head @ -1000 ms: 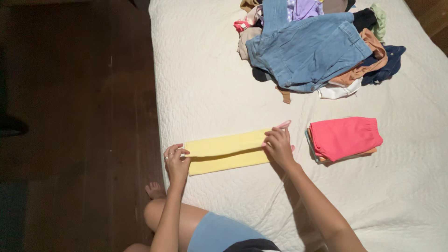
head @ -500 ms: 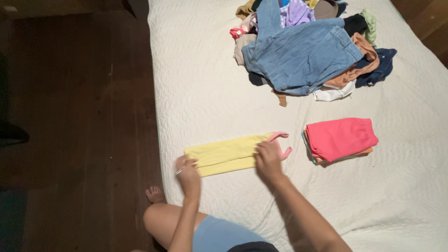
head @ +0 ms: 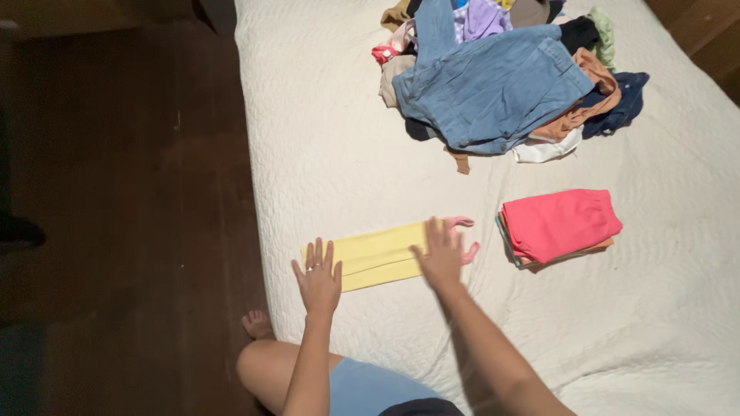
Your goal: The person folds various children's clothing items one by one on a bed. They handle a white polka-dotted shirt, a blue patterned top, a pink shirt, an orange shirt, a navy blue top, a pink top, and a yellow top, folding each into a neat stack.
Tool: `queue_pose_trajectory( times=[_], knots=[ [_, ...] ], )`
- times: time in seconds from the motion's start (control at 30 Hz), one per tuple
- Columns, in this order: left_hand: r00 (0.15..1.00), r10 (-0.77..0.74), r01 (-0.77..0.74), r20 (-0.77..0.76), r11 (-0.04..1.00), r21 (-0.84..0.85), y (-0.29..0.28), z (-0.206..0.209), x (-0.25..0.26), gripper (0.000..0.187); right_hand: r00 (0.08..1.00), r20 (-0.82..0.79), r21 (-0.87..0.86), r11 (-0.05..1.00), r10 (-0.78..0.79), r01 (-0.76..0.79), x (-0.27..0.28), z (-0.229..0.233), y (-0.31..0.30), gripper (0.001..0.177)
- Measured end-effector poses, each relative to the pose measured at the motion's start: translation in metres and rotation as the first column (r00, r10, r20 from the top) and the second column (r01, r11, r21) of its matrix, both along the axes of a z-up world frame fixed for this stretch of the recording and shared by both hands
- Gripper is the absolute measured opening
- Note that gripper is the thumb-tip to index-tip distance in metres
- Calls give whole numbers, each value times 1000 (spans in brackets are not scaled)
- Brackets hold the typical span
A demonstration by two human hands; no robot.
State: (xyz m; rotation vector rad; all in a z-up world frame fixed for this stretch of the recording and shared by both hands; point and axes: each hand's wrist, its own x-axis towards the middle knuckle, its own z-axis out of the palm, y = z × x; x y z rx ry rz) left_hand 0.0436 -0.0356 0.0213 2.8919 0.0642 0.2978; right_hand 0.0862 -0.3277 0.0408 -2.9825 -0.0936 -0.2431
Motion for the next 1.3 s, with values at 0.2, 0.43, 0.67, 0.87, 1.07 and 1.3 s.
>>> queue_pose_trajectory(
  times=[0.2, 0.43, 0.67, 0.87, 1.07, 1.3],
  knots=[
    [982, 168, -163, 83, 985, -62, 14, -5, -14, 64, 1000, -22, 49, 999, -15, 16, 1, 2, -34, 84],
    [875, 453, -479, -170, 859, -180, 16, 17, -30, 75, 997, 63, 148, 989, -41, 31, -2, -1, -33, 70],
    [823, 374, -526, -427, 785, -327, 31, 28, -20, 51, 922, 380, 446, 887, -68, -119, -37, 28, 12, 41],
    [889, 182, -454, -420, 470, -757, 42, -14, -7, 41, 919, 223, 189, 910, 326, -369, -50, 53, 97, 59],
    [944, 168, -232, -286, -279, -932, 87, 0, -18, 43, 903, 4, 253, 873, 430, -416, -57, 42, 159, 69],
    [960, 216, -114, -175, -266, -957, 104, 80, -46, 45, 829, -49, 829, 486, 556, -277, -79, 9, 194, 63]
  ],
)
